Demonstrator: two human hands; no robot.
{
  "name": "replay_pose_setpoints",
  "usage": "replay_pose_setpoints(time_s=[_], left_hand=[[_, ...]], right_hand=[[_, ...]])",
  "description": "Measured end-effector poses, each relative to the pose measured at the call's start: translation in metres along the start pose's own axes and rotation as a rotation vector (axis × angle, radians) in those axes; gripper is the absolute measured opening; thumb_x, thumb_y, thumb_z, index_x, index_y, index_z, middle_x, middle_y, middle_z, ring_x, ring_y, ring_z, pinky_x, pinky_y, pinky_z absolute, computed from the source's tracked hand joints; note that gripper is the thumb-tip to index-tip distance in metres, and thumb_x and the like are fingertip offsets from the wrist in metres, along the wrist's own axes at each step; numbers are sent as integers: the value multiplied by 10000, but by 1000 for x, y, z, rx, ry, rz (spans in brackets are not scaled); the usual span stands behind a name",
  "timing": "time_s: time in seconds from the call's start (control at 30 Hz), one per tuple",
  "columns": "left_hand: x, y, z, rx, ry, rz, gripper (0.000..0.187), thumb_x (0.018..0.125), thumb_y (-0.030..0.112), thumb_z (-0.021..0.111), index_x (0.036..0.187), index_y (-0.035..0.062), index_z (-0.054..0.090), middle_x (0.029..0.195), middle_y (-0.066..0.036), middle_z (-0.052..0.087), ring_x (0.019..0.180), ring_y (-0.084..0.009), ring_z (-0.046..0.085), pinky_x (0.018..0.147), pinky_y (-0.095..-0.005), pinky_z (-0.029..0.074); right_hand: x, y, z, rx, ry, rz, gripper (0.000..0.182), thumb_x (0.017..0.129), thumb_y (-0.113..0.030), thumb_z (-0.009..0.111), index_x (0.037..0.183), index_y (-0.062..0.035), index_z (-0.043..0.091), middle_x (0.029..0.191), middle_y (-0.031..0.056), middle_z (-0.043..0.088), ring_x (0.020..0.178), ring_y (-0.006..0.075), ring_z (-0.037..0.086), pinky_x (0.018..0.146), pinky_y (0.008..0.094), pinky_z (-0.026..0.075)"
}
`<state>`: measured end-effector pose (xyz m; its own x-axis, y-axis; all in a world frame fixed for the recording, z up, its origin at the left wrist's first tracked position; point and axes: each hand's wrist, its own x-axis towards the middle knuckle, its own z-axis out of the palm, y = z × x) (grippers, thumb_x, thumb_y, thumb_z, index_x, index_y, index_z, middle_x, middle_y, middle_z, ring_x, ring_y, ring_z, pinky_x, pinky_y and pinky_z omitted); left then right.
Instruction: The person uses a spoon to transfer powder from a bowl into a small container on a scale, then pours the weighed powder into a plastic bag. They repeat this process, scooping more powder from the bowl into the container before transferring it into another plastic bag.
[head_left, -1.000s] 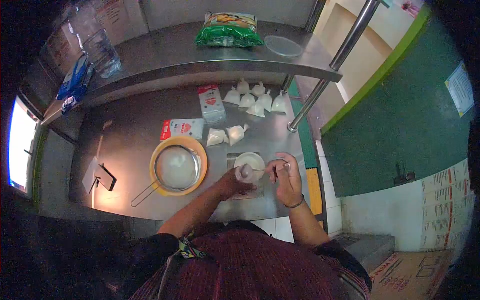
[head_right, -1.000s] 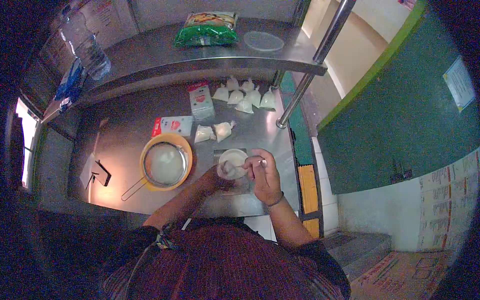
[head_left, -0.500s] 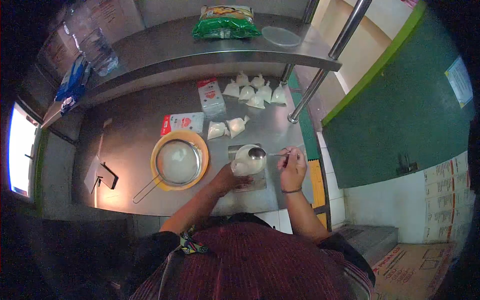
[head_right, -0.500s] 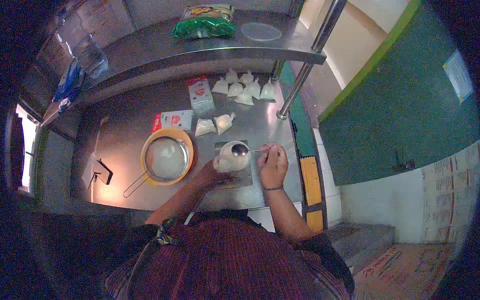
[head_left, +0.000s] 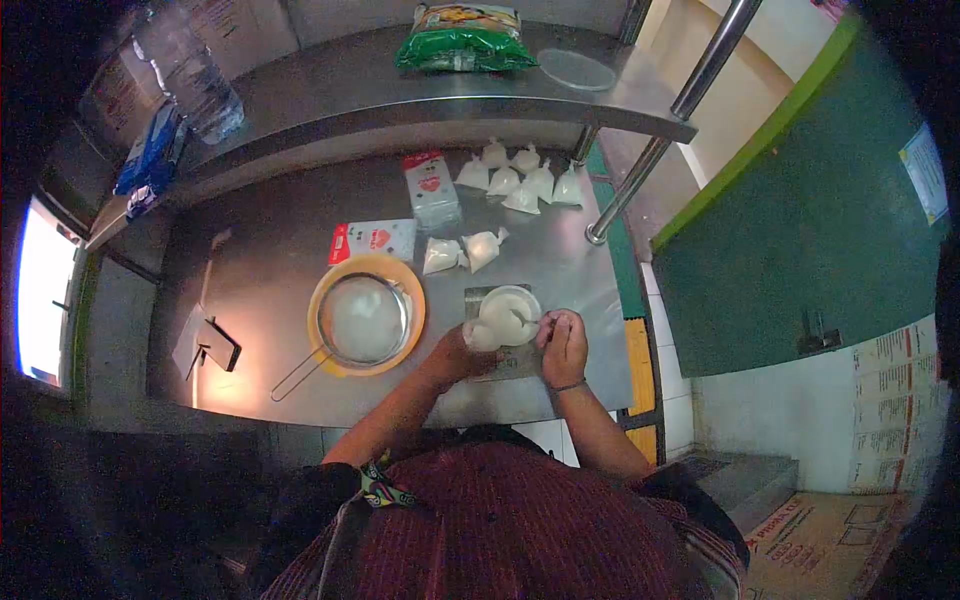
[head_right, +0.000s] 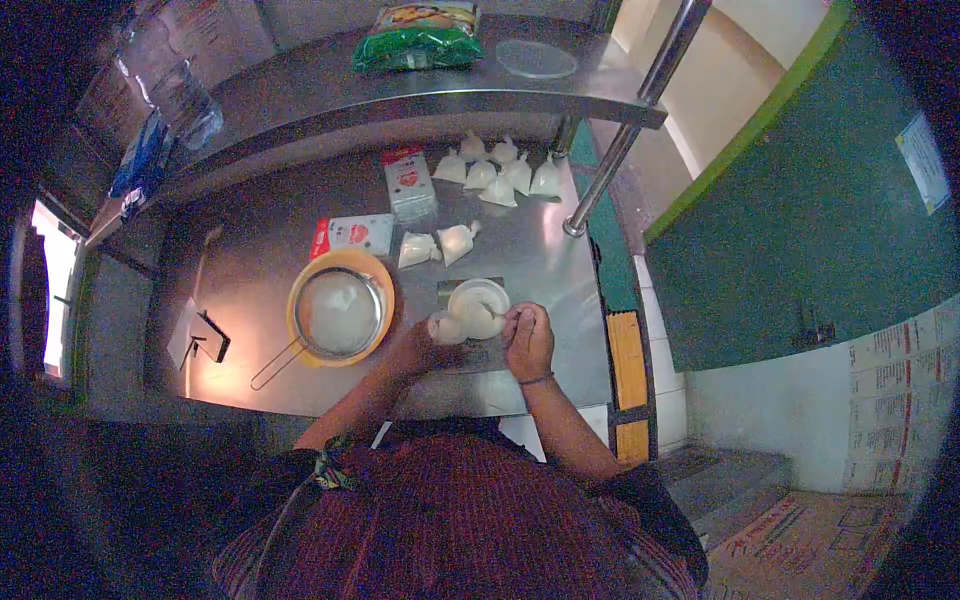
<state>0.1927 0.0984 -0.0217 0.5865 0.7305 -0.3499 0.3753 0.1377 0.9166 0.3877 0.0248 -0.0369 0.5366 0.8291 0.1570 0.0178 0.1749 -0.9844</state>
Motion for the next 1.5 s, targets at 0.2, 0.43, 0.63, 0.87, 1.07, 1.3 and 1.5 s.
replay_pose_setpoints(time_s=[0.2, 0.43, 0.63, 0.87, 1.07, 1.3, 1.5], left_hand=[[0, -1, -4, -183, -80, -39, 593, 731, 192, 883, 1224, 47, 585, 1050, -63, 683, 893, -153, 648, 738, -319, 558], [-6, 7, -10, -98, -62, 0, 519, 805, 192, 827, 1239, 61, 572, 1004, -53, 677, 823, -154, 660, 682, -299, 555], [-15, 23, -16, -276, -188, -43, 437, 872, 227, 770, 1223, 60, 571, 955, -53, 669, 754, -144, 660, 627, -311, 555], [6, 15, -11, -440, -281, -74, 344, 907, 257, 731, 1140, 57, 576, 908, -40, 645, 771, -160, 666, 634, -299, 571], [5, 32, -6, -482, -247, -186, 330, 921, 293, 720, 1126, 75, 581, 894, -41, 641, 800, -167, 661, 662, -322, 565], [16, 33, -5, -375, -344, -108, 377, 918, 347, 714, 1116, 41, 614, 1028, -72, 682, 940, -192, 646, 785, -384, 528], [12, 40, -2, -514, -258, -178, 356, 884, 244, 758, 1149, 59, 607, 1071, -68, 673, 953, -201, 668, 814, -386, 532]], right_hand=[[4, 4, 1, 52, 33, 3, 309, 1087, -300, 372, 992, -41, 511, 728, 16, 537, 585, 87, 498, 551, 263, 445], [20, 2, -12, 236, 148, 87, 261, 1079, -281, 394, 1021, -53, 505, 783, 50, 566, 532, 111, 485, 492, 244, 421], [33, -1, -18, 378, 335, 248, 270, 1074, -319, 417, 1022, -74, 518, 792, 54, 579, 509, 117, 487, 441, 253, 395], [44, -28, -15, 395, 305, 211, 293, 1085, -312, 371, 1038, -63, 518, 771, 70, 575, 467, 133, 482, 421, 269, 390], [45, -42, -9, 471, 272, 242, 248, 1075, -281, 401, 1046, -67, 522, 783, 77, 583, 470, 130, 488, 409, 261, 367], [45, -36, -10, 458, 191, 263, 257, 1079, -309, 411, 1070, -79, 523, 804, 94, 622, 491, 122, 500, 416, 253, 381], [45, -49, -8, 430, 132, 309, 279, 1087, -328, 385, 1099, -79, 510, 822, 100, 649, 500, 119, 507, 425, 251, 394]])
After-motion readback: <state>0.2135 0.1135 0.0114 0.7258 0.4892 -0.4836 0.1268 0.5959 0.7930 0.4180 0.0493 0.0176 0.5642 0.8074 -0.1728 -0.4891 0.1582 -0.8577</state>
